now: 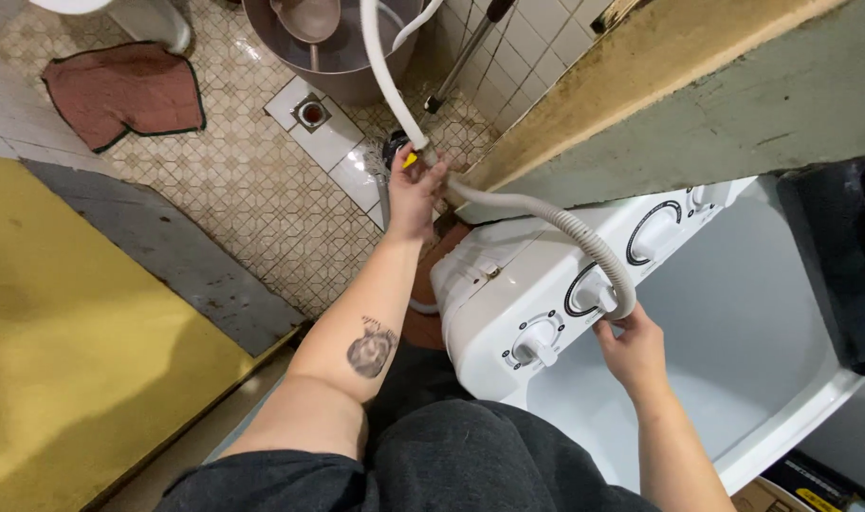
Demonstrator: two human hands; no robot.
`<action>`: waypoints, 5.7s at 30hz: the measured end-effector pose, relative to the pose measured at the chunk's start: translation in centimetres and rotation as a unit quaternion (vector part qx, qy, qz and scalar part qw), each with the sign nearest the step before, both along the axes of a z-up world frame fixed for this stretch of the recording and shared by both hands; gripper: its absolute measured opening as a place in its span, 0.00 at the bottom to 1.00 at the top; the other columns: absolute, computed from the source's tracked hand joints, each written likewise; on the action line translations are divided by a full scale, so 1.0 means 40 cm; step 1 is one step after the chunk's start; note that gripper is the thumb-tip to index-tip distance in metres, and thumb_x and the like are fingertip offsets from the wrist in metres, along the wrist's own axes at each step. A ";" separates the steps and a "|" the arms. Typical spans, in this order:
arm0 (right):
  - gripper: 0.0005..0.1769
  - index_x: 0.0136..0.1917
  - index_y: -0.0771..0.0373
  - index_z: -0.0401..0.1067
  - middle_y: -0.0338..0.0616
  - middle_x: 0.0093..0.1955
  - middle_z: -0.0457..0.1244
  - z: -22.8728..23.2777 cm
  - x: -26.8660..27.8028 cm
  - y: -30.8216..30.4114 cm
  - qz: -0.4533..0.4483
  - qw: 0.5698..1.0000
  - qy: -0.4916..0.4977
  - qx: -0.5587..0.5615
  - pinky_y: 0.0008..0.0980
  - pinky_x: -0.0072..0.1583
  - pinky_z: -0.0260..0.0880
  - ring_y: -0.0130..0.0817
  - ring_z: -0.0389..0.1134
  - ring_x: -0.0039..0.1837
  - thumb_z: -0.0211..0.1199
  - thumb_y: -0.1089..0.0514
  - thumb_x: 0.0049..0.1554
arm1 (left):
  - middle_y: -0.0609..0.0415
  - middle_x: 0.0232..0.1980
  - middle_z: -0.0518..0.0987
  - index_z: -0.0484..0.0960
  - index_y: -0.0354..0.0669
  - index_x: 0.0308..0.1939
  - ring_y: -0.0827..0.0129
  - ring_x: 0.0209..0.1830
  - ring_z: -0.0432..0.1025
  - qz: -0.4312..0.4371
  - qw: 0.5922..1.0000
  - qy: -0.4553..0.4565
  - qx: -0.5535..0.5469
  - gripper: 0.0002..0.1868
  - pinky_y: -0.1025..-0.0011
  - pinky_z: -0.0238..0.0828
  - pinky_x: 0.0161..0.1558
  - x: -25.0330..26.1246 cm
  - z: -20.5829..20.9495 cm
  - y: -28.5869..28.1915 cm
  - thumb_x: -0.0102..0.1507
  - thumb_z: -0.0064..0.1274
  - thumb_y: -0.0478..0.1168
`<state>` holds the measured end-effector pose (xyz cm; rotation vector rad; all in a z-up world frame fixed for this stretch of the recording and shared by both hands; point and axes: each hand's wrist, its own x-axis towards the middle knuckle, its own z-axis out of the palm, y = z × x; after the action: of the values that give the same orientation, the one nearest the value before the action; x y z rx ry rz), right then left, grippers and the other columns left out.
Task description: The recorder is attempting to repair or modify the water inlet hose on a portable washing machine, including removing clothes, checking the hose, and cutting/connecting the tubing in a bathroom environment.
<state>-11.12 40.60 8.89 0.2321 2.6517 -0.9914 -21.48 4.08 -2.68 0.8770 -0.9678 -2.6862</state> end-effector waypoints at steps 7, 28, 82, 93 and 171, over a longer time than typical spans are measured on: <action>0.18 0.55 0.64 0.75 0.48 0.49 0.73 -0.045 0.011 -0.003 0.008 0.996 -0.057 0.063 0.37 0.52 0.72 0.42 0.73 0.47 0.72 0.60 0.51 | 0.55 0.51 0.81 0.76 0.44 0.61 0.70 0.50 0.76 0.028 0.983 0.119 -0.135 0.23 0.69 0.77 0.52 0.038 0.116 -0.066 0.63 0.59 0.25; 0.14 0.52 0.64 0.77 0.48 0.47 0.73 -0.181 0.070 0.060 0.018 0.994 -0.090 0.066 0.37 0.55 0.72 0.40 0.74 0.50 0.70 0.56 0.55 | 0.61 0.48 0.79 0.76 0.40 0.65 0.77 0.45 0.71 -0.074 0.966 0.112 -0.221 0.24 0.75 0.68 0.48 0.038 0.246 -0.099 0.64 0.59 0.32; 0.09 0.56 0.64 0.64 0.44 0.52 0.67 -0.100 0.217 0.073 -0.099 0.958 0.090 -0.252 0.34 0.63 0.67 0.32 0.68 0.56 0.51 0.68 0.62 | 0.59 0.51 0.83 0.78 0.48 0.60 0.73 0.46 0.76 -0.319 0.913 -0.149 -0.207 0.18 0.72 0.71 0.43 0.283 0.045 -0.060 0.68 0.48 0.47; 0.15 0.56 0.60 0.54 0.36 0.48 0.56 0.220 0.018 0.016 -0.044 0.941 0.217 -0.257 0.24 0.49 0.64 0.24 0.57 0.46 0.49 0.70 0.57 | 0.51 0.69 0.66 0.76 0.50 0.65 0.64 0.60 0.76 -0.329 0.823 0.140 -0.442 0.23 0.66 0.74 0.61 0.192 0.637 0.131 0.65 0.57 0.44; 0.19 0.45 0.59 0.76 0.43 0.37 0.69 -0.281 0.026 0.397 -0.313 0.946 -0.020 -0.083 0.37 0.43 0.66 0.33 0.66 0.39 0.63 0.41 0.64 | 0.46 0.48 0.70 0.76 0.42 0.54 0.49 0.50 0.66 -0.217 0.585 0.327 -0.709 0.13 0.55 0.64 0.54 0.121 0.617 0.369 0.67 0.60 0.39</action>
<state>-10.06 56.46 -2.35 1.0902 2.4725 -1.3577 -16.63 18.85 22.01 -0.7035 -2.4603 -1.1637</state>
